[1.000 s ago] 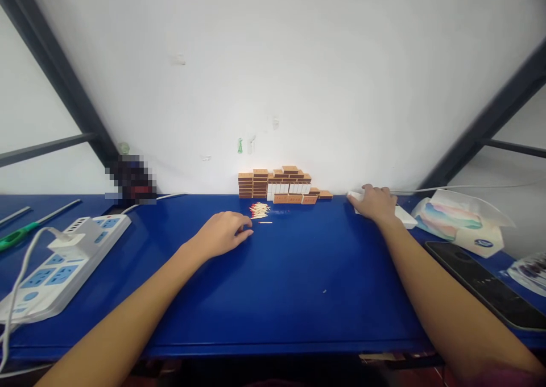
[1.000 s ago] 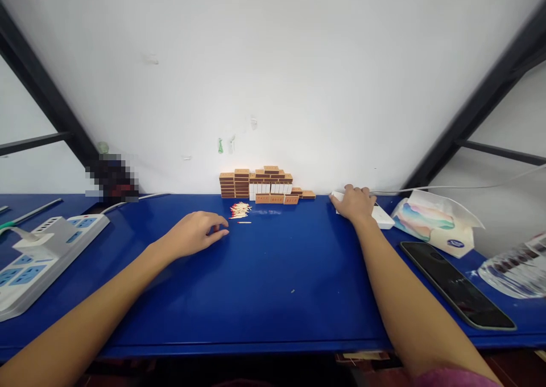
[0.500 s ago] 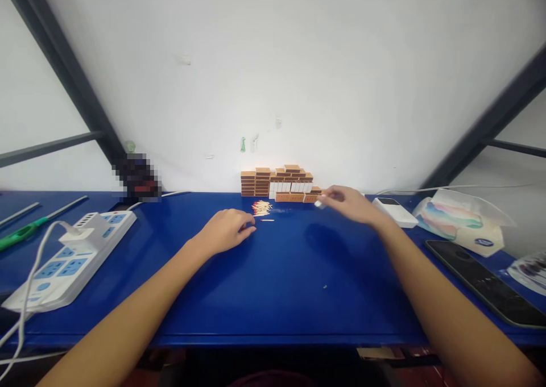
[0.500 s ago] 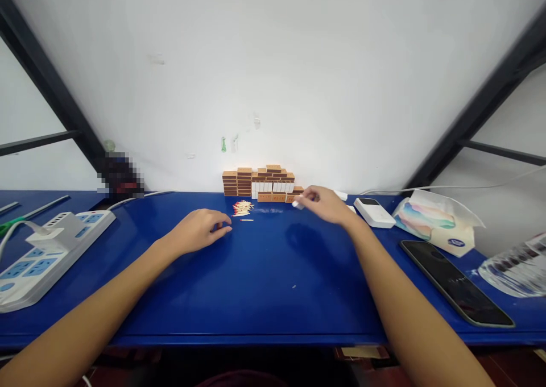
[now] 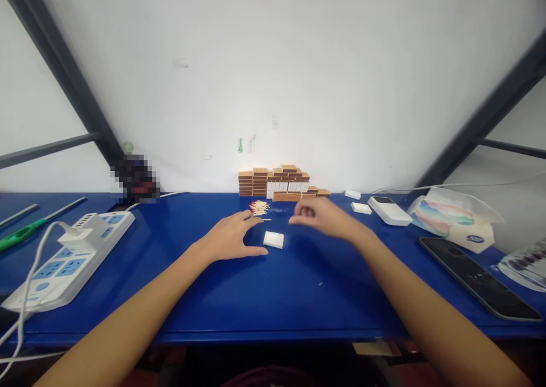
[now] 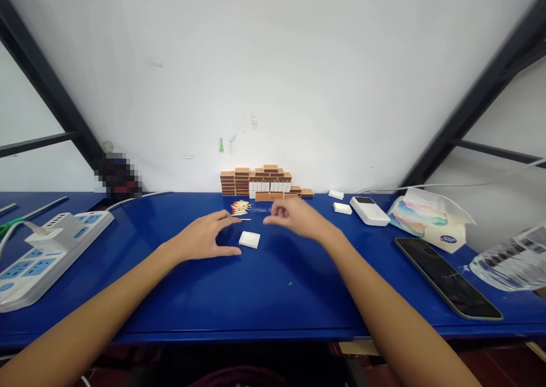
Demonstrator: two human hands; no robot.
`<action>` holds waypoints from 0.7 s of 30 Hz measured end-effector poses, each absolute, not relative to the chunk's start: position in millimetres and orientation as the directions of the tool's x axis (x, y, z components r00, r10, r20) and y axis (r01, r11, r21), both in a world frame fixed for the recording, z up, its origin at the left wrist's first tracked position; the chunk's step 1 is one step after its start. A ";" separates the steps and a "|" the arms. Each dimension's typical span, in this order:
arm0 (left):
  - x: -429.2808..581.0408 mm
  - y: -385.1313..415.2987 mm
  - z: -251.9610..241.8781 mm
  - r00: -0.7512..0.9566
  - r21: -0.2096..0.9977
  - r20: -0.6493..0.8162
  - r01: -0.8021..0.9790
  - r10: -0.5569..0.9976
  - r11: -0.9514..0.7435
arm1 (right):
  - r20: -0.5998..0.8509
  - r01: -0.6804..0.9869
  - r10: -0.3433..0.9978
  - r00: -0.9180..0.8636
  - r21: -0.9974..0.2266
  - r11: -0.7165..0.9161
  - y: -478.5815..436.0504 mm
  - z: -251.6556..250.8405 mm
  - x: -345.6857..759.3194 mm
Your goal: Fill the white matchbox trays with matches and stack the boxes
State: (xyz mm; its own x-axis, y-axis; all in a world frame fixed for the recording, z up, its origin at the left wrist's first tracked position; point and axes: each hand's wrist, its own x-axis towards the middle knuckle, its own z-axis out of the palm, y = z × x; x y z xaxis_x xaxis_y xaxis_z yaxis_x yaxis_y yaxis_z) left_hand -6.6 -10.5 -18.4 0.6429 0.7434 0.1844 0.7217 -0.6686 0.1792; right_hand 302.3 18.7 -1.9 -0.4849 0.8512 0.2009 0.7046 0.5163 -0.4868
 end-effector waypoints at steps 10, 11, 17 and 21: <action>5.9 -17.2 -29.6 0.737 0.252 0.233 0.585 0.635 -0.771 | -0.006 0.947 0.990 0.144 -0.289 -0.140 64.2 -12.8 484.6; 6.4 -17.0 -30.2 0.738 0.261 0.235 0.579 0.633 -0.772 | -0.014 0.943 0.991 0.136 -0.305 -0.134 63.4 -15.1 486.8; 5.2 -13.5 -30.2 0.730 0.270 0.224 0.590 0.646 -0.761 | -0.035 0.955 0.999 0.021 -0.294 -0.030 61.8 -16.5 456.3; 5.7 -13.7 -30.0 0.730 0.289 0.224 0.583 0.646 -0.759 | -0.029 0.924 0.987 -0.157 -0.358 0.136 51.6 -12.0 408.0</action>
State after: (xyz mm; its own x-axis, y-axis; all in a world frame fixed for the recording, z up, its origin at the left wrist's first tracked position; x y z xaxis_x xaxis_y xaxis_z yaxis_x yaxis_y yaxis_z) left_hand 5.7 -13.7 -30.0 0.7301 0.6456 0.2241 0.5829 -0.7595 0.2889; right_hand 408.0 51.6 -12.0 -0.1567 0.9872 -0.0290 0.9236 0.1360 -0.3584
